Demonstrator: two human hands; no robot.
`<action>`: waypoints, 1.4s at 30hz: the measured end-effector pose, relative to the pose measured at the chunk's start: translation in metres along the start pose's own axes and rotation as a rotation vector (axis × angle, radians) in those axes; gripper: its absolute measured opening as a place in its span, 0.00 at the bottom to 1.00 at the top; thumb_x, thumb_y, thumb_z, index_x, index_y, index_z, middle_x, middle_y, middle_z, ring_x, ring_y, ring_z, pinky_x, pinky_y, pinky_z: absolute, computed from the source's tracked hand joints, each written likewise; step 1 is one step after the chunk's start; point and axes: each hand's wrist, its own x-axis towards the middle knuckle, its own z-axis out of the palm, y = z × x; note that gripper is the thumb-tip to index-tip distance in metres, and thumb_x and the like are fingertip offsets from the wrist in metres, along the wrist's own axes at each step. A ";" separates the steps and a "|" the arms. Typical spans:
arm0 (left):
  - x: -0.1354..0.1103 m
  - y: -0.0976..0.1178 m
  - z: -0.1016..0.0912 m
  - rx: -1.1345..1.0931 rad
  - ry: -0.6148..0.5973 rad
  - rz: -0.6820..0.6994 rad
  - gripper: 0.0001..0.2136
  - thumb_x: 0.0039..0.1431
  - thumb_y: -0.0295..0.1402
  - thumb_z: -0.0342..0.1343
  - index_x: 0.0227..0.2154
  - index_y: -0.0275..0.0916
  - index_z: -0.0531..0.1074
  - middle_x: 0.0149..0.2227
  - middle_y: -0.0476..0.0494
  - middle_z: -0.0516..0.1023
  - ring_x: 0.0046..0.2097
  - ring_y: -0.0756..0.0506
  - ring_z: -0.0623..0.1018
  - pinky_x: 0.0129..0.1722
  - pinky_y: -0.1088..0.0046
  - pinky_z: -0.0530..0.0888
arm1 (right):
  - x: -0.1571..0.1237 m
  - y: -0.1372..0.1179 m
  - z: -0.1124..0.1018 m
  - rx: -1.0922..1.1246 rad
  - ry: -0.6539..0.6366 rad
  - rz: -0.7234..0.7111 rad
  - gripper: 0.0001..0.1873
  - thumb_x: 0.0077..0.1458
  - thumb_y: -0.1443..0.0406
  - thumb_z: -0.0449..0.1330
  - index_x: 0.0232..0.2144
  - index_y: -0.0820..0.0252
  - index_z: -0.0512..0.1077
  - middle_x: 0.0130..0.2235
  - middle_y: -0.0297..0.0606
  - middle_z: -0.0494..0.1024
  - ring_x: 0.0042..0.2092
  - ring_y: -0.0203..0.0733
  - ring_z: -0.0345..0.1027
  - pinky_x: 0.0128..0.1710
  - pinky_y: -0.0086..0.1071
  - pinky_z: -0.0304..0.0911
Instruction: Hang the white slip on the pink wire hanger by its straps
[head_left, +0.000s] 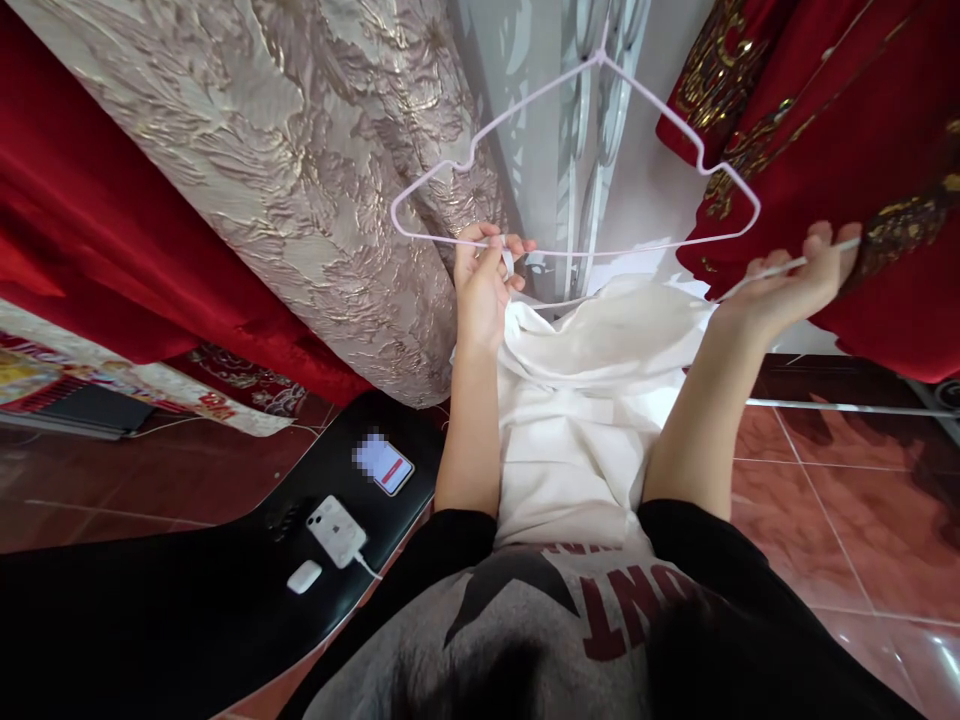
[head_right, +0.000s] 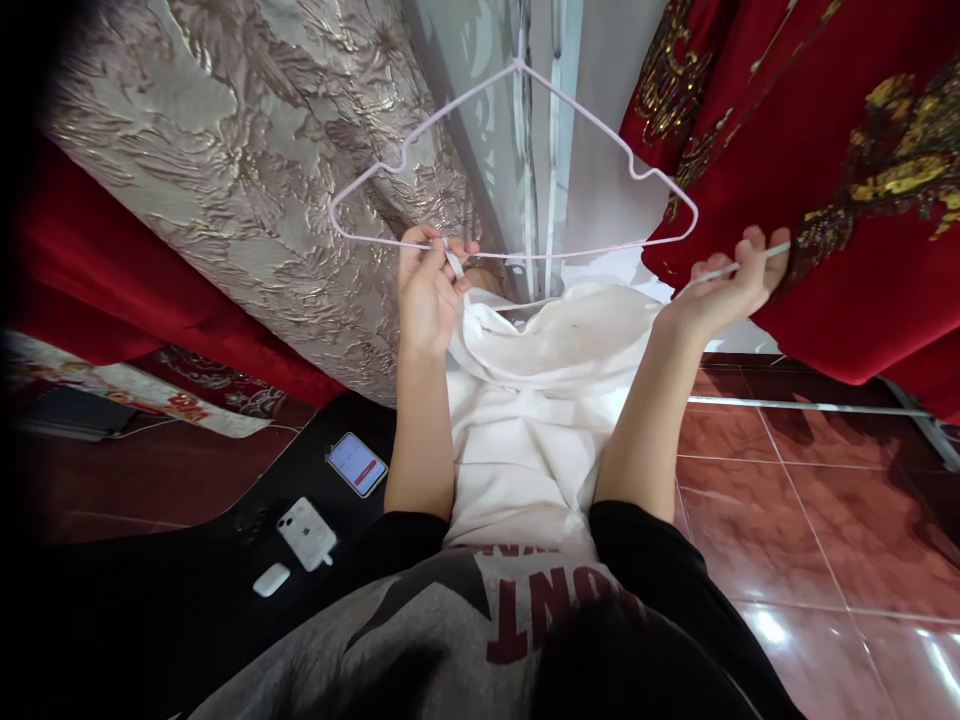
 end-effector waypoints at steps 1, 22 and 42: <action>0.000 -0.001 0.000 0.006 0.000 -0.002 0.07 0.66 0.41 0.48 0.43 0.48 0.61 0.38 0.42 0.74 0.49 0.42 0.77 0.27 0.71 0.68 | -0.009 -0.007 0.004 0.045 0.240 0.017 0.19 0.61 0.56 0.42 0.54 0.47 0.56 0.50 0.43 0.67 0.29 0.36 0.64 0.24 0.36 0.57; 0.007 0.022 -0.065 0.006 0.364 0.296 0.15 0.55 0.31 0.59 0.44 0.48 0.62 0.44 0.60 0.79 0.52 0.42 0.76 0.29 0.66 0.67 | -0.067 -0.091 0.084 -0.292 -0.303 -0.018 0.06 0.56 0.61 0.56 0.34 0.57 0.65 0.37 0.38 0.73 0.37 0.38 0.69 0.36 0.36 0.66; 0.082 0.061 -0.053 0.299 -0.227 0.437 0.24 0.50 0.52 0.69 0.46 0.49 0.70 0.48 0.51 0.74 0.47 0.39 0.76 0.43 0.57 0.77 | -0.068 -0.088 0.088 -0.190 -0.382 0.076 0.07 0.54 0.63 0.60 0.35 0.57 0.66 0.35 0.35 0.72 0.38 0.37 0.69 0.42 0.40 0.69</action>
